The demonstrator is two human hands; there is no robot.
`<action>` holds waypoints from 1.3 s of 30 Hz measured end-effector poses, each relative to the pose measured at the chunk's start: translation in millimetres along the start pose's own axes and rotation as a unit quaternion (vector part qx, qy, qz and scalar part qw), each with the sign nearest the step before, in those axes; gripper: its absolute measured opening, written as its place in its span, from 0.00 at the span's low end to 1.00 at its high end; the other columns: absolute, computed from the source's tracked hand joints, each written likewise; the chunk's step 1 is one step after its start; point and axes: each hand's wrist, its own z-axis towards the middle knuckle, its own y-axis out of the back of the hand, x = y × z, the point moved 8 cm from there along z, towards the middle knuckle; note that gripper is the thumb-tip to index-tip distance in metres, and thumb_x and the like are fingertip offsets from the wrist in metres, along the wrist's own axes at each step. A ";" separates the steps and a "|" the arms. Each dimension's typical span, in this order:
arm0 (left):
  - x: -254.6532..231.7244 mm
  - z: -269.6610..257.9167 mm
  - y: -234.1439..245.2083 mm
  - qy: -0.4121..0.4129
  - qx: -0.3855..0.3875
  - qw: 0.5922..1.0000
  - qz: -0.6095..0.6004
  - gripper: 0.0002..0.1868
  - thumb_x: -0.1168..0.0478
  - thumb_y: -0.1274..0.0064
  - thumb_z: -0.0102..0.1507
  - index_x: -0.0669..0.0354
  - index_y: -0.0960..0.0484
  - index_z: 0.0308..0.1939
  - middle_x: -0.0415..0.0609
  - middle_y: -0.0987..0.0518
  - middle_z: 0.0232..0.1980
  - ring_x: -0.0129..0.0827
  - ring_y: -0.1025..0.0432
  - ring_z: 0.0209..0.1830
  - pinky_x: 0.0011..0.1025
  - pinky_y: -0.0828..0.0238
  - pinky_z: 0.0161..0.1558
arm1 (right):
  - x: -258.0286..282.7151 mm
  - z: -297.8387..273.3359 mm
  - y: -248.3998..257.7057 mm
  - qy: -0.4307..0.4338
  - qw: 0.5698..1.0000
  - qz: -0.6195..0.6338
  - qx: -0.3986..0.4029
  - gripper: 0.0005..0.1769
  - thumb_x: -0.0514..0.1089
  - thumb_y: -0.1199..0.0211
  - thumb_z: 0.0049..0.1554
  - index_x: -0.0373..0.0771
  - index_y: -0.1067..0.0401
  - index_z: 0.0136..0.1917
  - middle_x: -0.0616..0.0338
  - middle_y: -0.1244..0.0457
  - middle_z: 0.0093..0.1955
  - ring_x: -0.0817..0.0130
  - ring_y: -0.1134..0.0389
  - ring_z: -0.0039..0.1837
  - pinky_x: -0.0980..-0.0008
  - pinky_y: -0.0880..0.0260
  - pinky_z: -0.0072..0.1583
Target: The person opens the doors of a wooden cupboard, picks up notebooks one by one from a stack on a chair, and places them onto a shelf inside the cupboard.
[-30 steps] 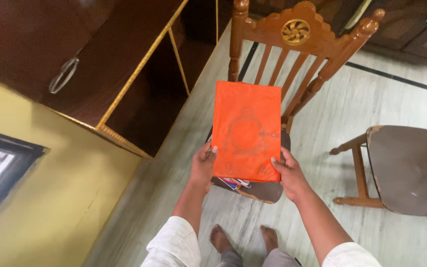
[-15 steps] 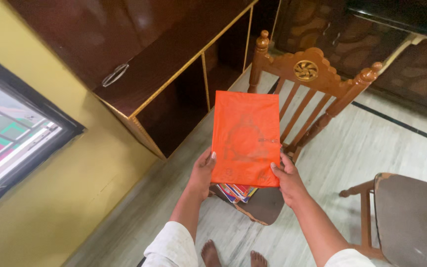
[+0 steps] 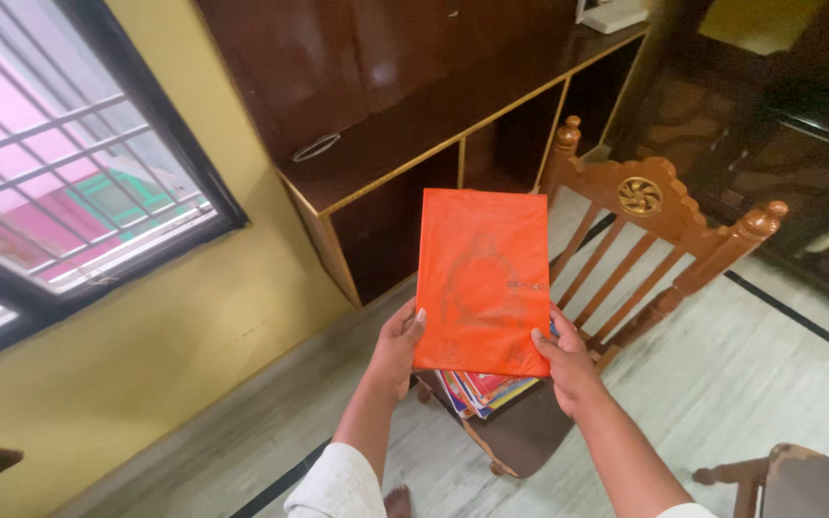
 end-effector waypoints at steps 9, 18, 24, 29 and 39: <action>-19.5 -52.5 9.1 -0.091 -0.041 0.995 0.004 0.25 0.57 0.57 0.72 0.63 0.30 0.71 0.48 0.22 0.66 0.32 0.28 0.65 0.36 0.33 0.65 | 2.0 -5.2 -26.3 -0.015 0.997 0.001 0.082 0.28 0.39 0.42 0.61 0.41 0.39 0.74 0.50 0.32 0.63 0.63 0.30 0.63 0.61 0.29 0.61; -33.5 -109.9 42.0 -0.117 -0.129 0.985 0.004 0.26 0.57 0.57 0.71 0.62 0.31 0.72 0.45 0.22 0.67 0.30 0.28 0.66 0.33 0.32 0.65 | -9.1 -18.0 -76.2 -0.013 0.986 0.021 0.163 0.29 0.38 0.41 0.60 0.39 0.38 0.74 0.50 0.31 0.62 0.64 0.29 0.62 0.62 0.28 0.63; -41.0 -151.0 68.8 -0.146 -0.150 0.978 -0.007 0.26 0.57 0.56 0.71 0.62 0.31 0.73 0.47 0.22 0.66 0.32 0.28 0.65 0.34 0.31 0.64 | -14.9 -47.3 -115.8 -0.023 0.980 0.014 0.200 0.28 0.38 0.42 0.61 0.39 0.39 0.74 0.51 0.31 0.62 0.66 0.29 0.62 0.62 0.27 0.62; -49.3 -181.4 96.0 -0.182 -0.168 0.969 0.006 0.27 0.57 0.55 0.71 0.62 0.31 0.73 0.46 0.22 0.67 0.30 0.29 0.67 0.31 0.33 0.66 | -17.2 -74.8 -150.9 -0.044 0.977 -0.009 0.210 0.27 0.39 0.43 0.61 0.41 0.39 0.73 0.50 0.31 0.59 0.62 0.28 0.58 0.60 0.23 0.55; -57.6 -251.9 152.5 -0.192 -0.222 0.956 -0.032 0.28 0.55 0.52 0.69 0.59 0.30 0.72 0.46 0.21 0.66 0.32 0.28 0.64 0.35 0.30 0.62 | -41.2 -111.2 -217.2 0.007 0.960 -0.012 0.281 0.28 0.38 0.42 0.62 0.38 0.39 0.74 0.51 0.31 0.63 0.65 0.29 0.63 0.65 0.26 0.62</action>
